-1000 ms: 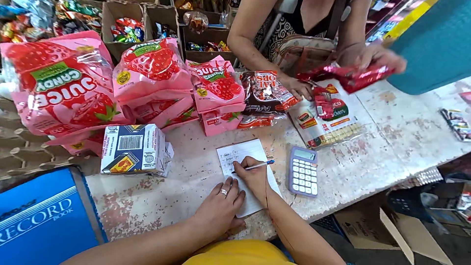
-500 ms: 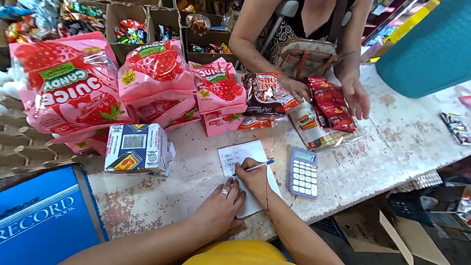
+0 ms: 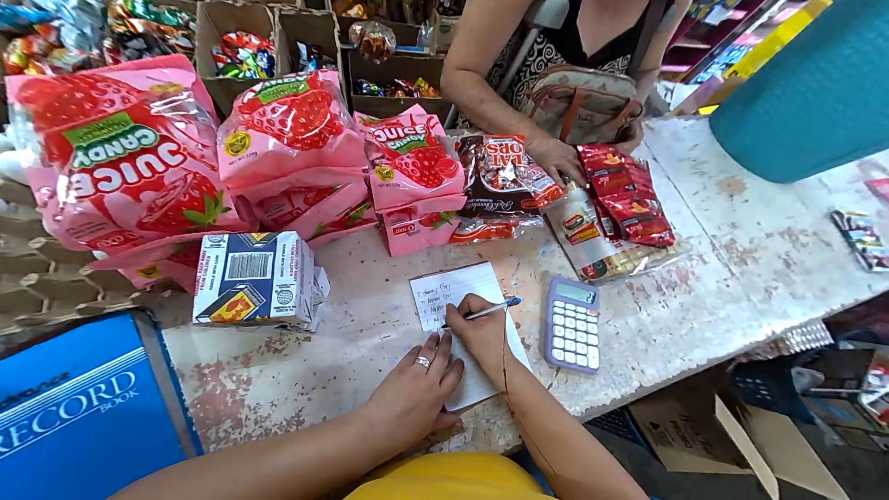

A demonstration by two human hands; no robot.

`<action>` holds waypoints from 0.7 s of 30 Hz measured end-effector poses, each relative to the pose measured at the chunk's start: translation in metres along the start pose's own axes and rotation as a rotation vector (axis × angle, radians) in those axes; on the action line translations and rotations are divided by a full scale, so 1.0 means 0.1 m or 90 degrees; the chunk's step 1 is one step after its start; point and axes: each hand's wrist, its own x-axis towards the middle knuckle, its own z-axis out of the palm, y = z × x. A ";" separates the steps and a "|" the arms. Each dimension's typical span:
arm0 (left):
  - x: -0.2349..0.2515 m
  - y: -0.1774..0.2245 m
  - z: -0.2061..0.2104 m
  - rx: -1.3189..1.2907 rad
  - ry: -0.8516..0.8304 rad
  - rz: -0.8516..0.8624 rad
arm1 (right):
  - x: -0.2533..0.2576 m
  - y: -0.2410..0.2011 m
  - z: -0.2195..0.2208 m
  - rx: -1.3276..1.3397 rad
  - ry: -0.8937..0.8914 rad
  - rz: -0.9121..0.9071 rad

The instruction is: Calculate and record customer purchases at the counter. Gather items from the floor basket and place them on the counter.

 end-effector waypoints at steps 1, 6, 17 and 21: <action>0.00 0.00 0.01 0.000 0.005 0.001 | 0.00 0.00 0.00 0.001 -0.003 -0.003; 0.00 0.00 -0.01 0.001 -0.005 -0.004 | 0.01 0.01 -0.01 -0.003 0.002 -0.003; -0.01 -0.02 0.01 0.010 0.002 -0.001 | 0.00 0.01 -0.02 0.005 0.004 -0.003; -0.01 -0.01 0.03 0.015 0.011 0.002 | -0.01 0.04 0.00 0.002 0.032 -0.016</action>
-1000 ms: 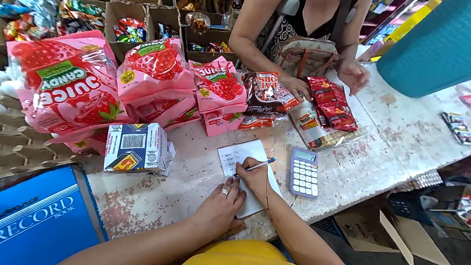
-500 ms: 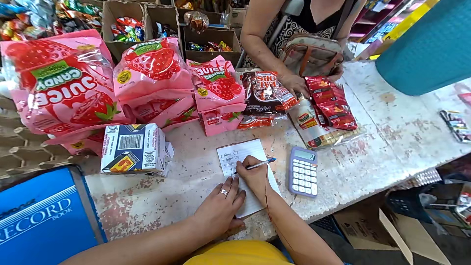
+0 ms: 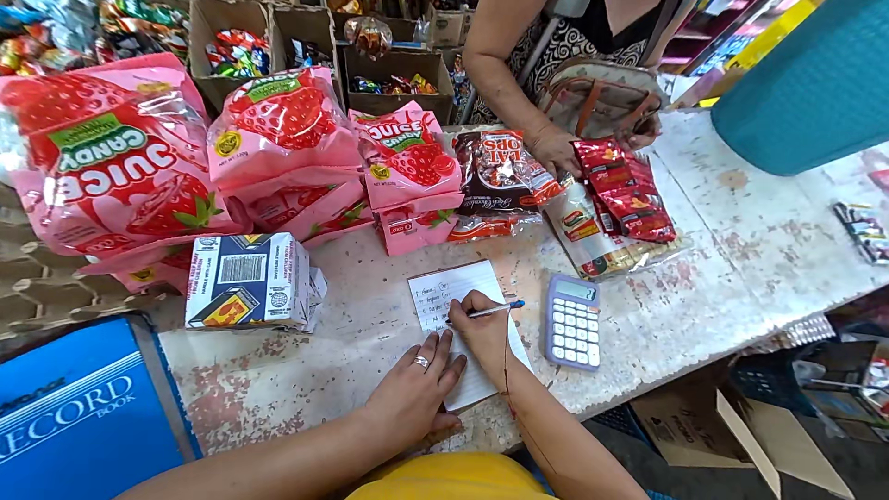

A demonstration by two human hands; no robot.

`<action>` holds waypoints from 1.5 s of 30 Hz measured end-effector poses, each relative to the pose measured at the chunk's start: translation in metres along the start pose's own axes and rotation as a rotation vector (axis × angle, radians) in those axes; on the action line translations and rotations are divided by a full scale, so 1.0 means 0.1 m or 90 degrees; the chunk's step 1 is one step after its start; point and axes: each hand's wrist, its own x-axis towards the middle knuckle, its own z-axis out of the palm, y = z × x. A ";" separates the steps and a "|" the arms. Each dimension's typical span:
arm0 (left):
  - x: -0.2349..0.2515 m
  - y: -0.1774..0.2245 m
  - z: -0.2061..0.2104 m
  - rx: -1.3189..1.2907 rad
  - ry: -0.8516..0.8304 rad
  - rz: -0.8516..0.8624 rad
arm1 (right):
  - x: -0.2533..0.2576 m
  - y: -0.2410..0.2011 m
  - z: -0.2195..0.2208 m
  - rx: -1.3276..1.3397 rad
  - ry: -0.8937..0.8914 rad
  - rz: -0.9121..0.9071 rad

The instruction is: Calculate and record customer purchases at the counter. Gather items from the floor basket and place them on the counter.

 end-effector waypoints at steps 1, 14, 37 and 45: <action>0.00 0.00 0.00 -0.005 0.000 -0.001 | 0.00 0.00 0.00 -0.002 -0.011 0.004; 0.00 0.00 0.00 0.003 -0.003 0.001 | -0.01 0.03 -0.01 -0.025 -0.001 -0.027; 0.04 -0.02 0.00 0.019 -0.026 0.019 | 0.05 0.12 -0.26 -0.019 0.050 0.014; 0.04 -0.02 0.05 0.035 0.007 0.012 | 0.07 0.08 -0.26 -0.112 0.024 0.039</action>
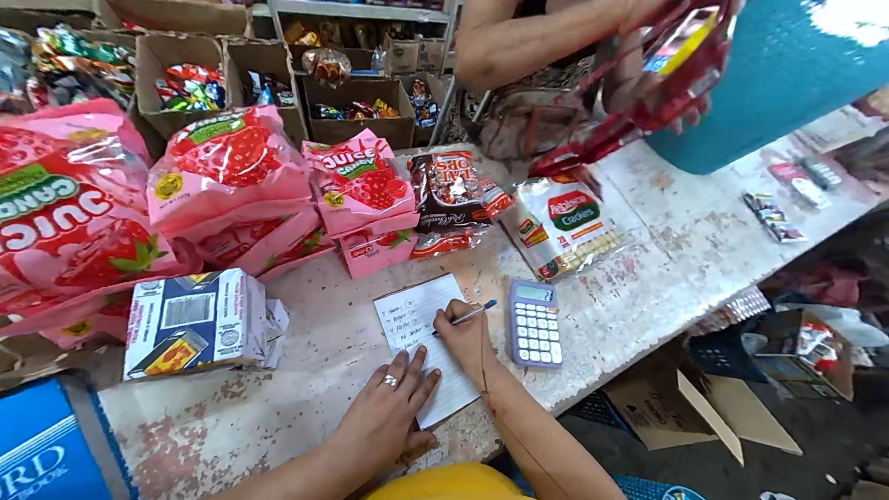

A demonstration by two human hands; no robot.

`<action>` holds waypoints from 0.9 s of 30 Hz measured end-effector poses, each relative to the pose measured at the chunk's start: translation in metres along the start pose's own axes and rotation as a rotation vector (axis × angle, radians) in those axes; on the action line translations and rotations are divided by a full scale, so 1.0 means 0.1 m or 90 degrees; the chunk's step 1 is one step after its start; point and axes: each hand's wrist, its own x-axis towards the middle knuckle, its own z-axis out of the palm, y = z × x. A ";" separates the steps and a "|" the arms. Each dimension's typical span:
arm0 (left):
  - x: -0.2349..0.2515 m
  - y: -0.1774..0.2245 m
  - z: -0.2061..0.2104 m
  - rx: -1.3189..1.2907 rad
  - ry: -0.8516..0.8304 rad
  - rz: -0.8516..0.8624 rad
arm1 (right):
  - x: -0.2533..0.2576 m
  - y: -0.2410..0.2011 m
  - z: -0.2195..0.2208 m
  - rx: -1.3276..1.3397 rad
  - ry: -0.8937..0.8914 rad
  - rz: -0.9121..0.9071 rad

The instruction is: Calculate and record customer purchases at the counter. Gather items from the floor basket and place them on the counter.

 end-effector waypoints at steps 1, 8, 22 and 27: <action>0.00 -0.01 0.02 0.009 0.015 0.004 | 0.00 -0.01 0.00 -0.013 -0.004 0.000; -0.03 -0.03 0.08 0.016 0.045 0.003 | 0.02 -0.18 -0.07 -0.152 -0.115 0.027; -0.03 -0.02 0.05 -0.066 -0.023 0.003 | 0.39 -0.04 -0.29 0.110 0.039 0.081; -0.04 -0.01 -0.03 -0.056 -0.039 -0.011 | 0.35 -0.03 -0.23 0.065 0.035 0.090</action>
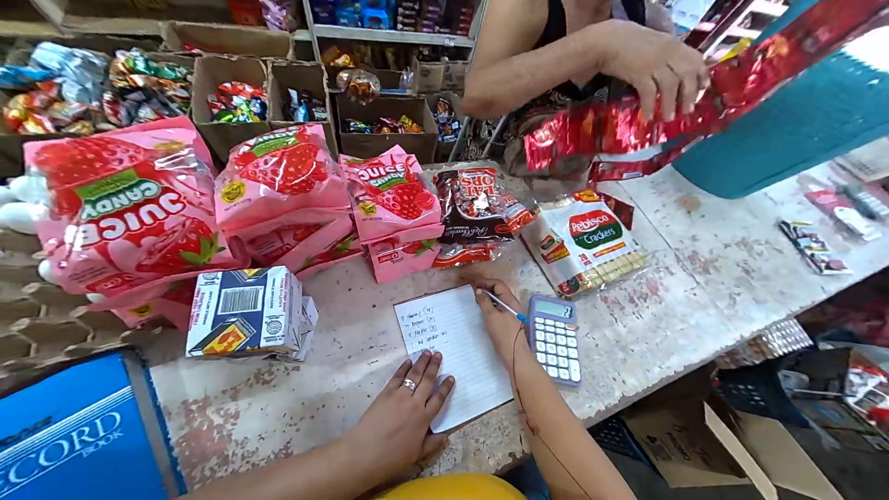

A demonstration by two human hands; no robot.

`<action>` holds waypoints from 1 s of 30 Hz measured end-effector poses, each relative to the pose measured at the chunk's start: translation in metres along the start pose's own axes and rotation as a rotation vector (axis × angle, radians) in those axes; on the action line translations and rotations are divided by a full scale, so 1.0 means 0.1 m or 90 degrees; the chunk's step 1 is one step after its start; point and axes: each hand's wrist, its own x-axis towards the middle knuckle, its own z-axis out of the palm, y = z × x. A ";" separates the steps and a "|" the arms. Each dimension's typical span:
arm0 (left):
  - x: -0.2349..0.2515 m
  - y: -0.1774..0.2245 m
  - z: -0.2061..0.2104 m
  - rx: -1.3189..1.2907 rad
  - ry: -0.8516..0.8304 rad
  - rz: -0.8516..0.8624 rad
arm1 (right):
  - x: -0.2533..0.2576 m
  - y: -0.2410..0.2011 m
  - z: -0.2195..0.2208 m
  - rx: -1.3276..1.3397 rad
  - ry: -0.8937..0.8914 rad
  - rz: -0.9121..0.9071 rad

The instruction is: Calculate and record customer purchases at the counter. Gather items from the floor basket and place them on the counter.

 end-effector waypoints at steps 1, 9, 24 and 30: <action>-0.02 0.02 -0.07 -0.009 -0.030 -0.015 | -0.03 0.02 0.02 0.010 0.001 -0.005; -0.11 0.10 -0.19 -0.069 -0.059 0.025 | -0.12 -0.12 0.17 0.123 -0.027 -0.049; -0.03 -0.01 -0.04 -0.094 -0.147 0.058 | 0.03 -0.09 0.56 0.105 -0.101 -0.056; -0.02 0.00 -0.04 -0.097 -0.150 0.051 | 0.01 -0.12 0.59 -0.054 -0.101 -0.090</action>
